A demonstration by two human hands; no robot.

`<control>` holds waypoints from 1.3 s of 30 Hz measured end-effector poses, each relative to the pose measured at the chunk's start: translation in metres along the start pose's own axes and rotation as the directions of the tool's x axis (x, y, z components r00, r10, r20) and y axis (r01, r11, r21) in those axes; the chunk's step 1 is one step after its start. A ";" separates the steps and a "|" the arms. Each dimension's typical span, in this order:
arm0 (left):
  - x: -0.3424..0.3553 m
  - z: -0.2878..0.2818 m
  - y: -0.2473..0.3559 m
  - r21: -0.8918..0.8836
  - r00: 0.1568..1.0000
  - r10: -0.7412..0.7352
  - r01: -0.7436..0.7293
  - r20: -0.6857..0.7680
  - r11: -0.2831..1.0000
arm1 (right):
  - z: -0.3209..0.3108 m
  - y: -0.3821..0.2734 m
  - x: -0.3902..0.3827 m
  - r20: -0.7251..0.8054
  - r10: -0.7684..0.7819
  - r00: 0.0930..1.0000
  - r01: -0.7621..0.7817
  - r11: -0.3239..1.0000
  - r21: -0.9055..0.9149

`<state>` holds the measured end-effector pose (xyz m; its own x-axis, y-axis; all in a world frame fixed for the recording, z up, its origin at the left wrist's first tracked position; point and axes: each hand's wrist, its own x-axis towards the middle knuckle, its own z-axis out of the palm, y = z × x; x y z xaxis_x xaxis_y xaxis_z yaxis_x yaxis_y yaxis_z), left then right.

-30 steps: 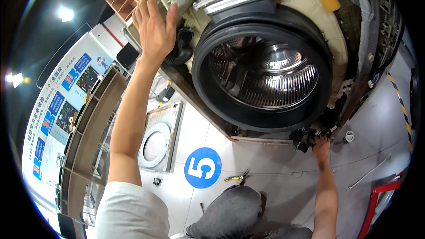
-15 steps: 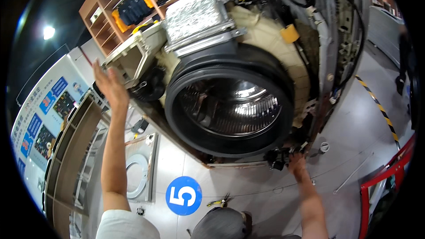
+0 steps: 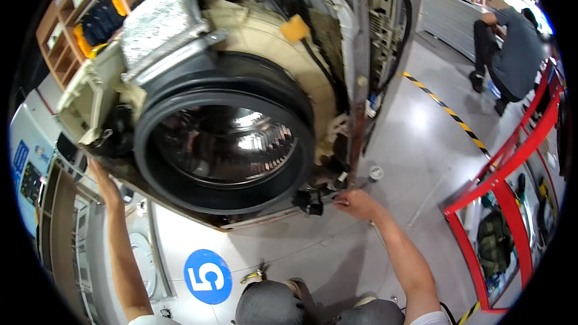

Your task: The person manipulates the internal lower components of a washing machine by hand, handling hoses and wiring, and then uses pliers to adjust a component.

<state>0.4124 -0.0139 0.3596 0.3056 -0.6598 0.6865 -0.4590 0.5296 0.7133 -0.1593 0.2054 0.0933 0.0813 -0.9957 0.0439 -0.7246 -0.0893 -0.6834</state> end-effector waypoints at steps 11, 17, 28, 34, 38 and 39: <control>-0.029 0.035 -0.015 0.179 0.970 0.180 -0.150 -0.161 0.972 | -0.233 -0.109 0.012 -0.957 -0.075 0.281 0.213 0.977 -0.014; -0.021 0.021 -0.041 0.233 0.959 0.241 -0.202 -0.153 0.951 | -0.224 -0.095 0.047 -0.864 -0.004 0.503 0.412 0.880 0.236; 0.017 -0.023 -0.086 0.341 0.866 0.495 -0.486 0.066 0.805 | -0.097 -0.085 0.043 -0.936 -0.162 0.312 -0.156 0.963 -0.219; -0.013 0.003 -0.075 0.277 0.915 0.403 -0.389 0.006 0.879 | -0.101 -0.099 0.064 -0.885 -0.166 0.434 -0.271 0.913 -0.304; 0.016 -0.013 -0.071 0.377 0.885 0.466 -0.434 0.006 0.818 | -0.101 -0.106 0.079 -0.927 -0.079 0.365 -0.171 0.974 -0.151; 0.024 -0.019 -0.073 0.442 0.866 0.498 -0.461 0.038 0.769 | -0.099 -0.110 0.082 -0.941 -0.058 0.335 -0.115 0.988 -0.102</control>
<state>0.4695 -0.0581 0.3263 0.0048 -0.3283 0.9446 -0.8630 0.4759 0.1697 -0.1408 0.1317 0.2443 -0.5746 -0.3506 0.7395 -0.7949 0.0243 -0.6062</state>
